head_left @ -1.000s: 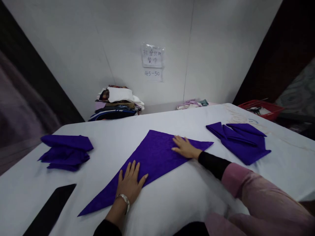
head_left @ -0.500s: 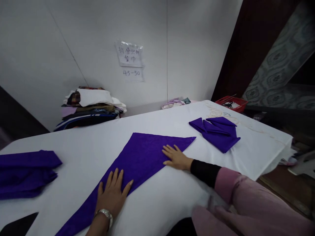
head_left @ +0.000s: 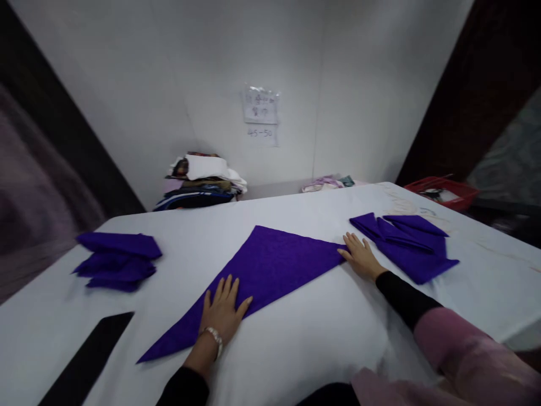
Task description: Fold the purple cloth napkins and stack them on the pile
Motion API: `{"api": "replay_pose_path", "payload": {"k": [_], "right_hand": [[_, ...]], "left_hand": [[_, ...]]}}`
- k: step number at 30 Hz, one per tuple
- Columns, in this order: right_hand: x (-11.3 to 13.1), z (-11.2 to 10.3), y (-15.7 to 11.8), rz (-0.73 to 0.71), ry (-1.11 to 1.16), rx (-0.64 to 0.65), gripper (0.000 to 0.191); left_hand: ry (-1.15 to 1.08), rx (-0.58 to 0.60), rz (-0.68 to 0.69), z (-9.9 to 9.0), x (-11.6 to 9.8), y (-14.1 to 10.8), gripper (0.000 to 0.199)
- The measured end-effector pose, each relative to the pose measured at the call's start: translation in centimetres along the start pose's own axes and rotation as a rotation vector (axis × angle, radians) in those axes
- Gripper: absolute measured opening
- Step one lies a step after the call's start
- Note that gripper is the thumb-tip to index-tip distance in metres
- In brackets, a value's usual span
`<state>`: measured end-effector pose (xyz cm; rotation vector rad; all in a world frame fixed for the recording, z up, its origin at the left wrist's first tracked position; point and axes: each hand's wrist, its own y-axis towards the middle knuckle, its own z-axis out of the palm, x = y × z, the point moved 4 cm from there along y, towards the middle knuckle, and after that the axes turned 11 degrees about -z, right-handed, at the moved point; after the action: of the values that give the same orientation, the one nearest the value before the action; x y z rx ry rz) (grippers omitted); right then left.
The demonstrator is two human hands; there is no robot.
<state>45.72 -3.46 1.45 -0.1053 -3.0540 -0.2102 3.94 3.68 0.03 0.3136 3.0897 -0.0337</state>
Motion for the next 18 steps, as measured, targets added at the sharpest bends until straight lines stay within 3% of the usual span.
{"api": "replay_pose_path", "payload": {"k": [2, 6, 8, 10, 12, 14, 16, 18], "right_hand": [[5.2, 0.1, 0.4, -0.181, 0.058, -0.039, 0.070], [16.4, 0.7, 0.7, -0.553, 0.253, 0.095, 0.070], [20.7, 1.1, 0.8, -0.676, 0.312, 0.158, 0.072], [23.4, 1.5, 1.1, -0.752, 0.349, 0.202, 0.073], [24.2, 2.0, 1.4, -0.780, 0.360, 0.230, 0.074], [23.0, 2.4, 1.7, -0.757, 0.339, 0.239, 0.072], [19.7, 2.9, 1.9, -0.680, 0.291, 0.226, 0.069], [14.6, 3.4, 1.7, -0.547, 0.225, 0.194, 0.066]], "left_hand": [[-0.022, -0.005, 0.003, -0.1, 0.0, -0.2, 0.069], [-0.034, -0.014, 0.010, 0.0, 0.1, -0.4, 0.069], [-0.032, -0.029, 0.020, 0.1, 0.1, -0.5, 0.069], [-0.033, -0.038, 0.027, 0.1, 0.1, -0.6, 0.069], [-0.039, -0.041, 0.026, 0.2, 0.2, -0.6, 0.068], [-0.052, -0.036, 0.024, 0.2, 0.2, -0.6, 0.069], [-0.068, -0.030, 0.025, 0.2, 0.2, -0.7, 0.070], [-0.083, -0.028, 0.030, 0.1, 0.2, -0.7, 0.071]]}}
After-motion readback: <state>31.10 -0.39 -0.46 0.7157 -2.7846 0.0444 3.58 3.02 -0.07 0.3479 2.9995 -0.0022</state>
